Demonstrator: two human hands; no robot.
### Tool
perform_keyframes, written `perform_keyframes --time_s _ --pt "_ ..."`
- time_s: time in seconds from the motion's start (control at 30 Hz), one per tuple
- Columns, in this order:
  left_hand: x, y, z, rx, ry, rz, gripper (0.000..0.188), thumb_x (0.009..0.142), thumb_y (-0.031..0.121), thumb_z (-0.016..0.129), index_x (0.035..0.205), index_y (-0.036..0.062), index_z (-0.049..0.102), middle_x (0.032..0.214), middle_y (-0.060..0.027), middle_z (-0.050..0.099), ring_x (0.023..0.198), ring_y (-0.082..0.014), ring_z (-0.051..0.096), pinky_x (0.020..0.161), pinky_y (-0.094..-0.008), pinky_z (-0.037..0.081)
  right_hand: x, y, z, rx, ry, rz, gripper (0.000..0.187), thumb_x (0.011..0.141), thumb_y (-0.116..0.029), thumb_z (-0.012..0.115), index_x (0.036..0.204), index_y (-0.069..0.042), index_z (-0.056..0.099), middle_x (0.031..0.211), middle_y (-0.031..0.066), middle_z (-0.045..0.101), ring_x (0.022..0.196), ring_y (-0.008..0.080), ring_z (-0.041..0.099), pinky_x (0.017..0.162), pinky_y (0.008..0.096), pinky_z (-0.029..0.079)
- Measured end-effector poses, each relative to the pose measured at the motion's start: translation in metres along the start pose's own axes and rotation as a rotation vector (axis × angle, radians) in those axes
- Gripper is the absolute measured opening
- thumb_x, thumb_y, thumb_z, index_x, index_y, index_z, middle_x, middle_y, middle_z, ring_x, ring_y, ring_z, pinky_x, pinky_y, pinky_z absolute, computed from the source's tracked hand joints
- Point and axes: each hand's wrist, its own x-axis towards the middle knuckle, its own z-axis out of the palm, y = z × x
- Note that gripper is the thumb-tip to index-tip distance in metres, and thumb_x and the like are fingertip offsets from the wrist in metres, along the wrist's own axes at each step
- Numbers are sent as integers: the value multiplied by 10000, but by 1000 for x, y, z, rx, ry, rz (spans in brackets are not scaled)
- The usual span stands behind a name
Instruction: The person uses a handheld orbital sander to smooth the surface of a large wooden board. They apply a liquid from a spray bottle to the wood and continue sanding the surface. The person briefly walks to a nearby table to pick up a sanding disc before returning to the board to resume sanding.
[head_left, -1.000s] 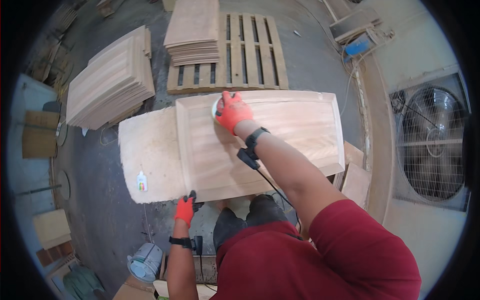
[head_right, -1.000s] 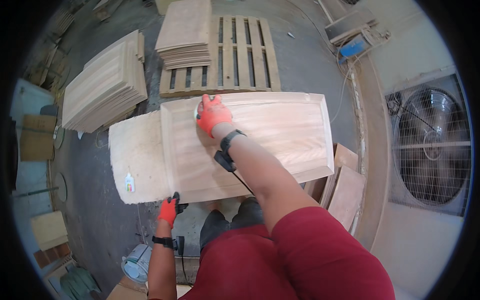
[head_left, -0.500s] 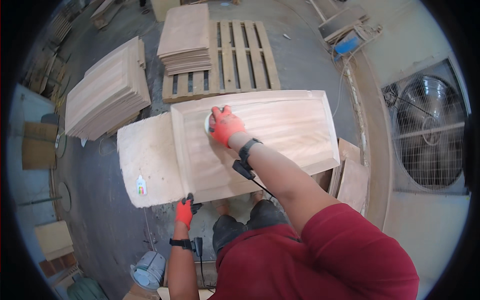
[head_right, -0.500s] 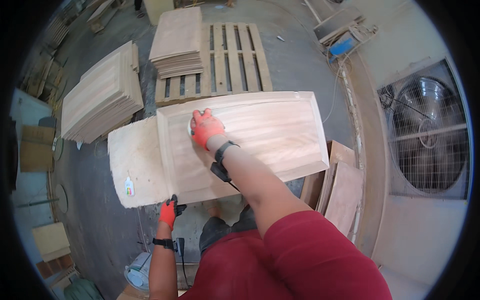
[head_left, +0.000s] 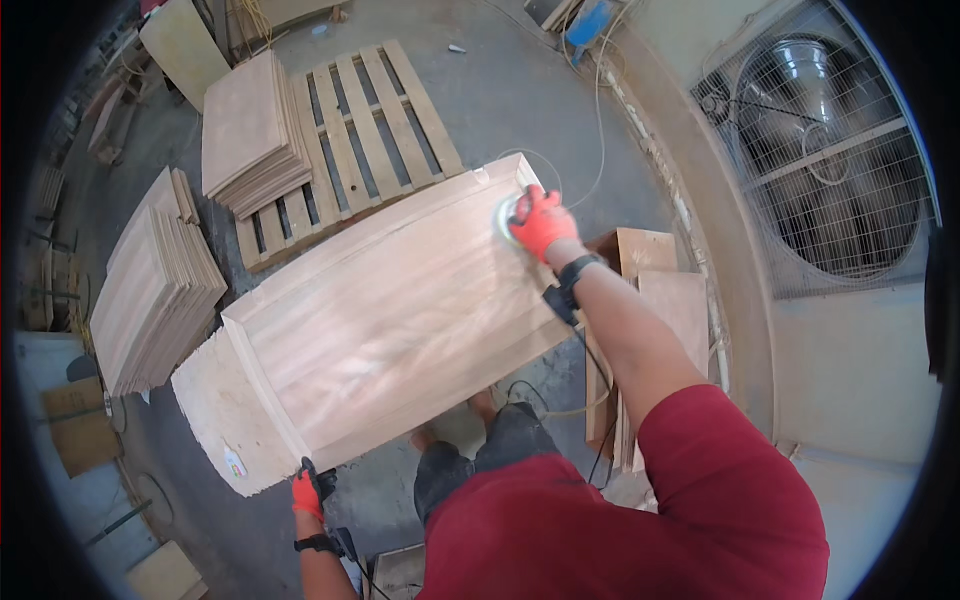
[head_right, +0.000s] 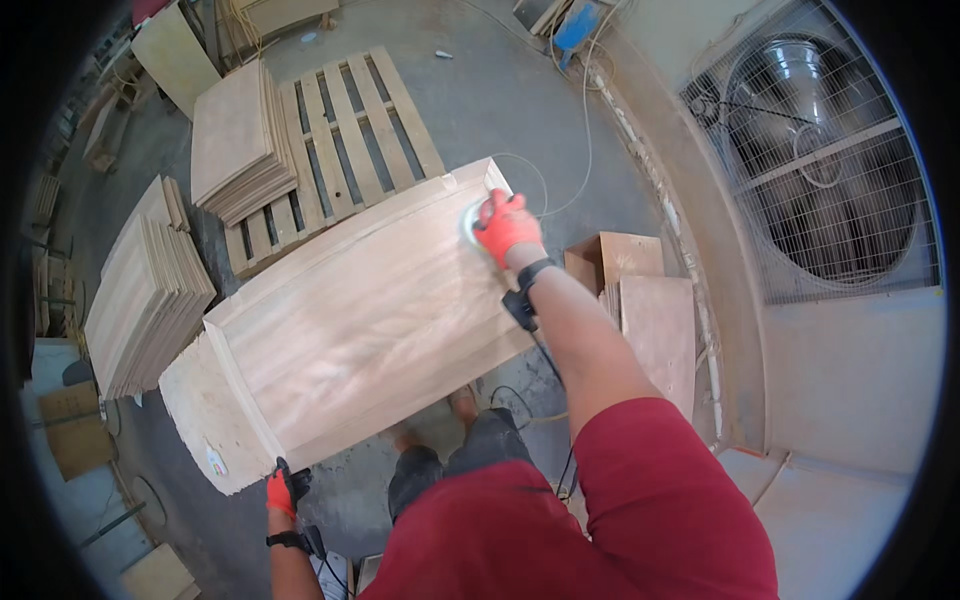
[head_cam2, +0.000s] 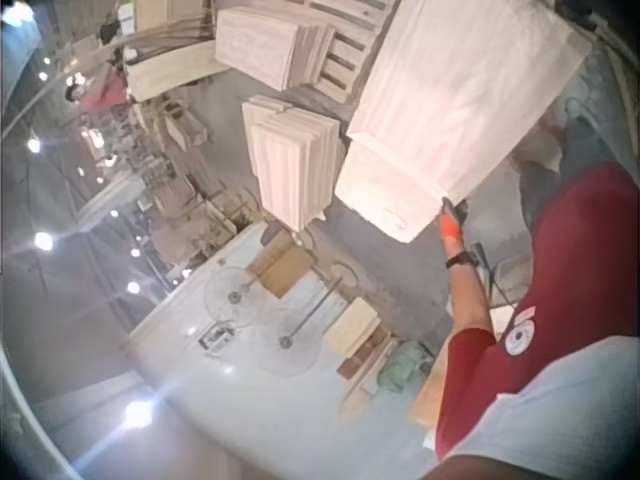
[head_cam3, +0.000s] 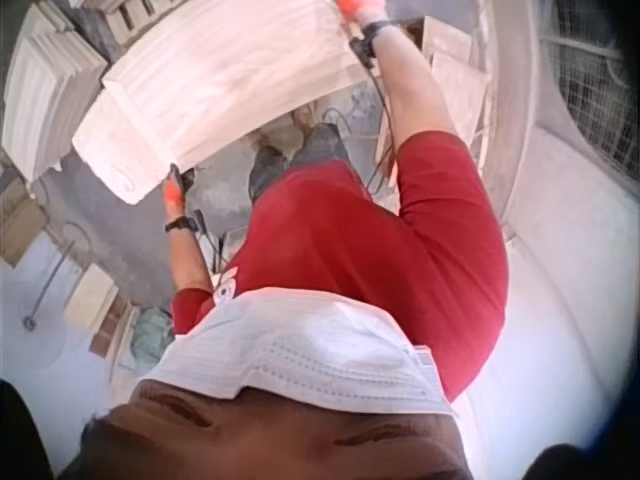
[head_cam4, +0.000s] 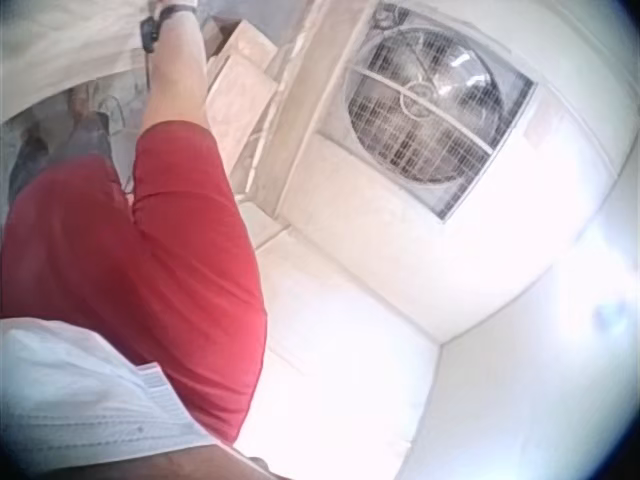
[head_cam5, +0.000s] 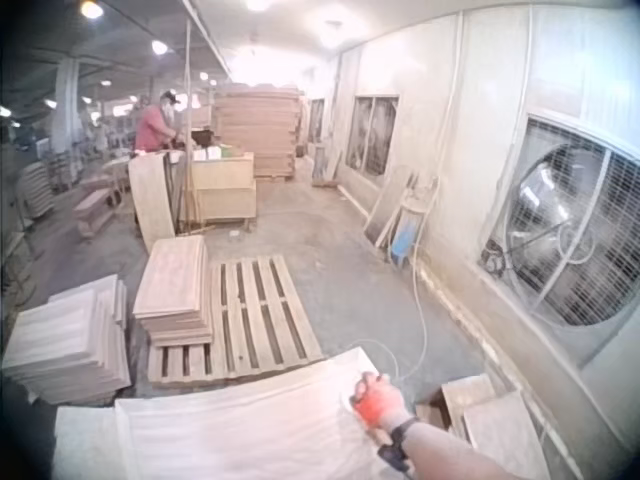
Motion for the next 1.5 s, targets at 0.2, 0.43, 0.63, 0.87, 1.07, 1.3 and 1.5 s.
perform_keyframes --time_s 0.2,0.43,0.63,0.87,1.07,1.3,1.5 --pt "-4 9 7 -3 -11 -24 654 1014 666 400 1126 91 692 895 -84 751 711 -165 694 636 -301 554 0 40 -6 -2 91 145 590 865 -402 707 1339 -151 461 1291 259 515 1044 428 671 915 487 549" --pt "-10 13 21 -51 -21 58 552 1046 541 449 1228 57 642 992 -93 742 828 -175 717 781 -336 578 -75 -89 41 36 -54 -145 619 874 -372 700 1396 -158 443 1344 251 479 1063 441 659 915 489 550" --pt "2 -6 22 -123 111 167 386 1046 263 502 1325 8 581 1088 -96 685 825 -158 700 703 -314 585 -157 -246 89 37 -171 -423 562 899 -301 666 1397 -153 451 1305 249 496 1049 425 670 890 494 560" --pt "24 -20 20 25 88 197 497 1021 482 557 1253 44 603 1037 -97 692 774 -181 711 613 -302 550 -254 -385 152 34 -266 -701 478 888 -232 653 1319 -99 494 1252 274 511 1007 434 678 850 496 572" --pt "16 -17 9 -82 -37 130 598 994 626 506 1292 112 579 922 -86 757 743 -162 711 616 -273 515 -277 -366 151 69 -296 -755 440 874 -218 665 1275 -114 517 1234 244 516 915 378 710 781 489 577" --pt "8 -6 9 -62 17 66 581 1002 619 493 1185 94 662 904 -89 756 706 -159 708 590 -272 548 -202 -236 88 49 -252 -466 547 840 -226 736 1311 -131 475 1291 239 485 979 393 691 837 475 567" --pt "22 -16 5 -128 -27 -80 742 967 744 407 1273 104 626 1070 -139 740 895 -230 706 788 -384 559 -141 -104 52 116 -114 -237 506 888 -326 672 1321 -155 474 1282 241 506 1044 450 653 892 526 544"
